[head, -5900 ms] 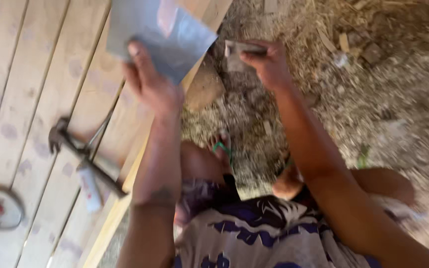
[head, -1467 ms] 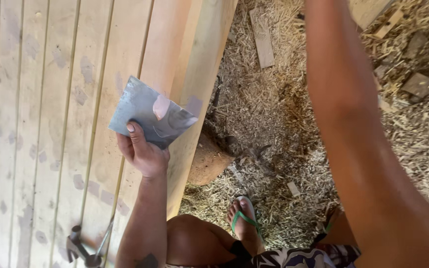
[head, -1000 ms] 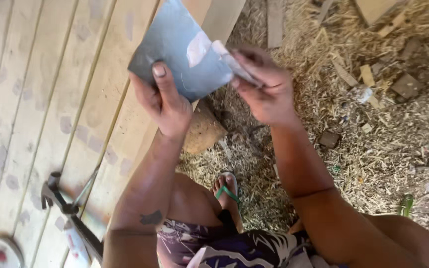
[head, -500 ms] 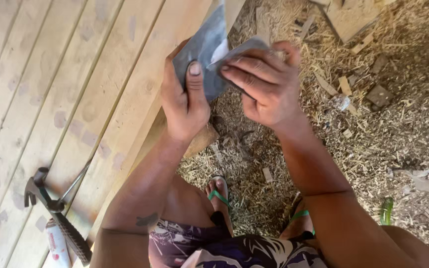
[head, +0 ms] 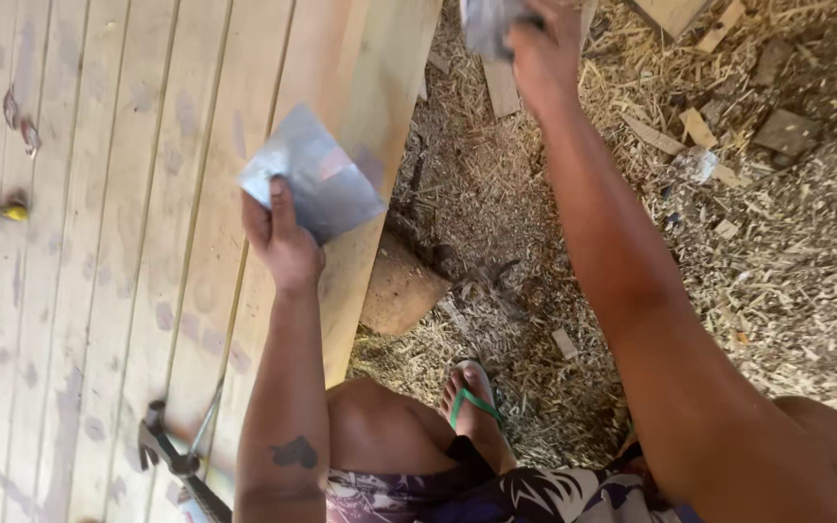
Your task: The person applies wood filler to a wooden surface using a putty knife and sands the wood with sandpaper.
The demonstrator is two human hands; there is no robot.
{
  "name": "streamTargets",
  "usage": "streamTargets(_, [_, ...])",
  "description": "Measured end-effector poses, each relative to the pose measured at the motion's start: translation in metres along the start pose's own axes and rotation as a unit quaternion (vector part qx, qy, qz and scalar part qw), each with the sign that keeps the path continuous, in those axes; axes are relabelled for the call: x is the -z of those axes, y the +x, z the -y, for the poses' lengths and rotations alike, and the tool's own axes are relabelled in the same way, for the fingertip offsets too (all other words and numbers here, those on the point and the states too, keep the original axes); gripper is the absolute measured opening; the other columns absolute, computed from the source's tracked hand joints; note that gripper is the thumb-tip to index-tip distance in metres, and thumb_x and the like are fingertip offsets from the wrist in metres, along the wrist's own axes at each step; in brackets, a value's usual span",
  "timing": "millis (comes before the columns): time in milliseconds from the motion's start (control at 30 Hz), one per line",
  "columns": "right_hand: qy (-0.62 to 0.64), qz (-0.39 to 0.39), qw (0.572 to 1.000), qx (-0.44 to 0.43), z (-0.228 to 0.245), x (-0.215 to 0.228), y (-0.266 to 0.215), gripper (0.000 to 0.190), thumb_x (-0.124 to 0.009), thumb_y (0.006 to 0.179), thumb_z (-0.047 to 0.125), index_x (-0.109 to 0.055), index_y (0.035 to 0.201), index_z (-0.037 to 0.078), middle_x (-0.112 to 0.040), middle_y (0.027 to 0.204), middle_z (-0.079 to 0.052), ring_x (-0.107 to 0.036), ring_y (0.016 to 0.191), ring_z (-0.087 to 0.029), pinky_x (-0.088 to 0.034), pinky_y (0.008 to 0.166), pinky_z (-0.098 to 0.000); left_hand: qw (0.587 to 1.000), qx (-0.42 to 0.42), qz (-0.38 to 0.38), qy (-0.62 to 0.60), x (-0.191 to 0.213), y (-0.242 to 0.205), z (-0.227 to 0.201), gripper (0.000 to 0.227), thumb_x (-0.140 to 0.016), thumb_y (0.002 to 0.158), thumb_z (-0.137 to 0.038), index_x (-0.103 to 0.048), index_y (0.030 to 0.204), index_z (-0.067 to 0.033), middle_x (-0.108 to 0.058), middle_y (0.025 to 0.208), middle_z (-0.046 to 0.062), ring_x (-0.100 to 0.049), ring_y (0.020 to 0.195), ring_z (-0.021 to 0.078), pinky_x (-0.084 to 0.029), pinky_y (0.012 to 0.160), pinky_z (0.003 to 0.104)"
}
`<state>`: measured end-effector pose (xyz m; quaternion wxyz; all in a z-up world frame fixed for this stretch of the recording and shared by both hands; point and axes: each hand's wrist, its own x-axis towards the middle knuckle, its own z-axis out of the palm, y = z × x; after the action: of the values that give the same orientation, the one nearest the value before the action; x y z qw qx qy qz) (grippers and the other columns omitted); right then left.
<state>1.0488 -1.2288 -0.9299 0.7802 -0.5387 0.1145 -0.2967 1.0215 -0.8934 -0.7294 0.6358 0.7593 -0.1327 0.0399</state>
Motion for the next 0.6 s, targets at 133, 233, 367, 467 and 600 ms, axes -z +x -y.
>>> streamTargets(133, [-0.189,-0.05,0.981,-0.01,-0.112,0.007,0.07,0.007,-0.06,0.093,-0.002,-0.067,0.093,-0.003,-0.063,0.082,-0.011,-0.058,0.071,-0.018,-0.045,0.064,-0.0383,1.0,-0.022,0.013,0.003,-0.001,-0.004,0.002,0.032,-0.057,0.11,-0.023,-0.059,0.129,0.0025,-0.064,0.119,0.006,-0.057,0.11,0.014,-0.046,0.1,0.029])
streamTargets(233, [-0.243,-0.045,0.968,-0.045,-0.157,-0.01,0.102,0.008,-0.061,0.093,-0.001,-0.068,0.091,-0.002,-0.063,0.079,-0.01,-0.059,0.068,-0.019,-0.046,0.061,-0.0378,1.0,-0.006,0.017,0.008,-0.001,-0.004,0.0,0.03,-0.055,0.113,-0.023,-0.06,0.129,0.0026,-0.064,0.114,0.005,-0.057,0.105,0.0136,-0.047,0.096,0.029])
streamTargets(367, [-0.283,-0.029,0.957,-0.058,-0.181,-0.036,0.121,0.009,-0.061,0.093,0.001,-0.069,0.089,-0.001,-0.064,0.075,-0.01,-0.06,0.064,-0.019,-0.048,0.057,-0.0371,1.0,0.014,0.005,-0.022,-0.001,-0.003,-0.001,0.03,-0.055,0.112,-0.021,-0.058,0.13,0.0025,-0.064,0.115,0.005,-0.058,0.105,0.0137,-0.048,0.095,0.029])
streamTargets(467, [-0.315,-0.027,0.947,-0.052,-0.191,-0.05,0.123,0.011,-0.061,0.093,0.003,-0.07,0.087,0.0,-0.065,0.071,-0.009,-0.061,0.06,-0.019,-0.049,0.054,-0.0366,0.998,0.033,0.01,-0.06,0.001,-0.006,-0.004,0.03,-0.055,0.111,-0.02,-0.057,0.131,0.0025,-0.065,0.113,0.006,-0.06,0.103,0.0141,-0.051,0.093,0.03])
streamTargets(600, [-0.365,-0.026,0.93,-0.024,-0.197,-0.07,0.126,0.013,-0.061,0.093,0.005,-0.071,0.084,0.001,-0.066,0.067,-0.009,-0.063,0.056,-0.019,-0.05,0.049,-0.0359,0.996,0.045,-0.001,-0.083,0.004,-0.006,0.001,0.027,-0.056,0.115,-0.016,-0.058,0.132,0.004,-0.064,0.115,0.006,-0.06,0.105,0.014,-0.051,0.095,0.03])
